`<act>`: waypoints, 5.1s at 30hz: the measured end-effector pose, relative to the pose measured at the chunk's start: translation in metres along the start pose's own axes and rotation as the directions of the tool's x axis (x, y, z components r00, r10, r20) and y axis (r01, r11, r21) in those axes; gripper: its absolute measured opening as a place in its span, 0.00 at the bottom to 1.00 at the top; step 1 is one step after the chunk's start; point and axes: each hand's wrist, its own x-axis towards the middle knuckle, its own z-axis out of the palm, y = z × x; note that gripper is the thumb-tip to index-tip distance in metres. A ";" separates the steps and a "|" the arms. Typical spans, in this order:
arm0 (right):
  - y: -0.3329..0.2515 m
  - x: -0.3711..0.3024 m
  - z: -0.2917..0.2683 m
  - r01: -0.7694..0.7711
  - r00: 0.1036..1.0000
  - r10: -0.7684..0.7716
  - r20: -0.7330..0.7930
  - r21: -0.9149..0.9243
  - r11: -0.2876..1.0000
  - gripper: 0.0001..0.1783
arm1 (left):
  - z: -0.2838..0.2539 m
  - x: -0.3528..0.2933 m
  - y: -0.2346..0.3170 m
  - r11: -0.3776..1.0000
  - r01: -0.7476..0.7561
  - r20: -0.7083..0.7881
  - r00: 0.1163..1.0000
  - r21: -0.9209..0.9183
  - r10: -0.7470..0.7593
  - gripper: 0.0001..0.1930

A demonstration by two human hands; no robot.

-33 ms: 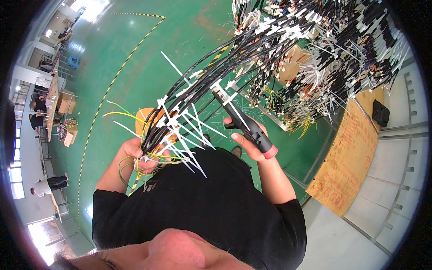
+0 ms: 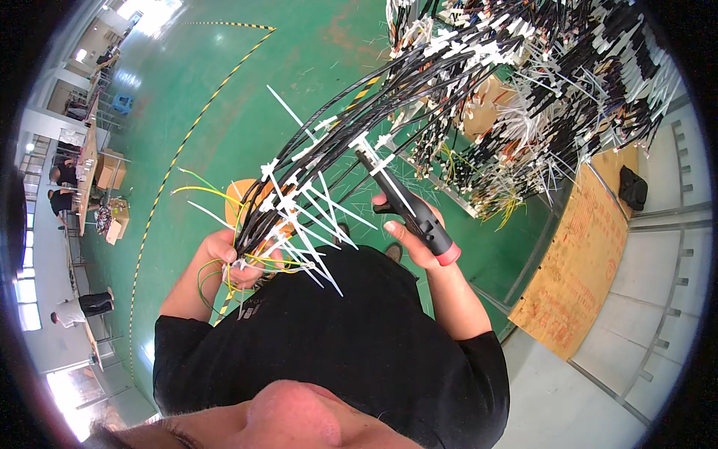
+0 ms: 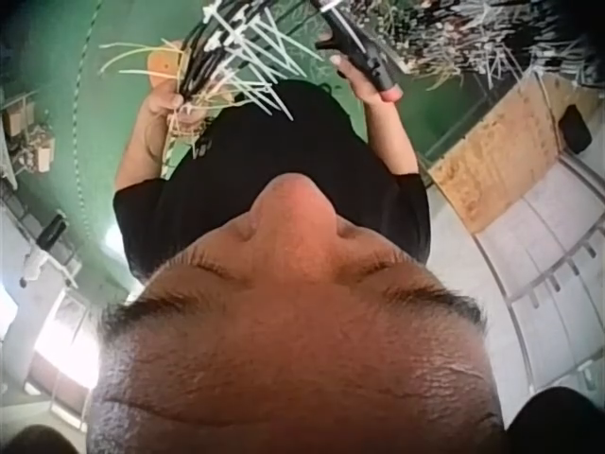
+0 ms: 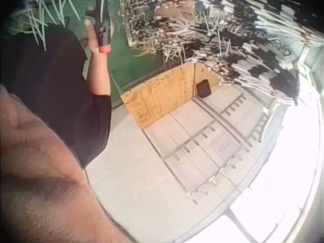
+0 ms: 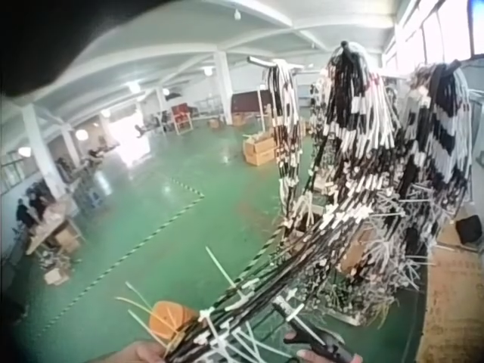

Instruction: Bundling wires on a large cable harness and trimming the cable ties using a specialized tool.

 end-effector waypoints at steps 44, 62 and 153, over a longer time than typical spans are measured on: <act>0.014 -0.006 0.015 0.048 0.996 -0.049 -0.079 -0.018 0.999 0.30 | 0.018 0.001 -0.007 0.991 -0.068 -0.061 0.996 -0.112 0.062 0.52; 0.012 -0.011 0.011 -0.038 0.996 0.053 -0.072 0.196 0.980 0.33 | -0.005 -0.009 -0.008 0.985 0.002 0.034 0.999 -0.171 0.004 0.48; -0.017 0.004 -0.016 0.229 0.961 -0.161 0.223 -0.323 0.918 0.23 | -0.035 0.026 -0.012 0.995 -0.089 0.023 0.996 -0.038 0.090 0.47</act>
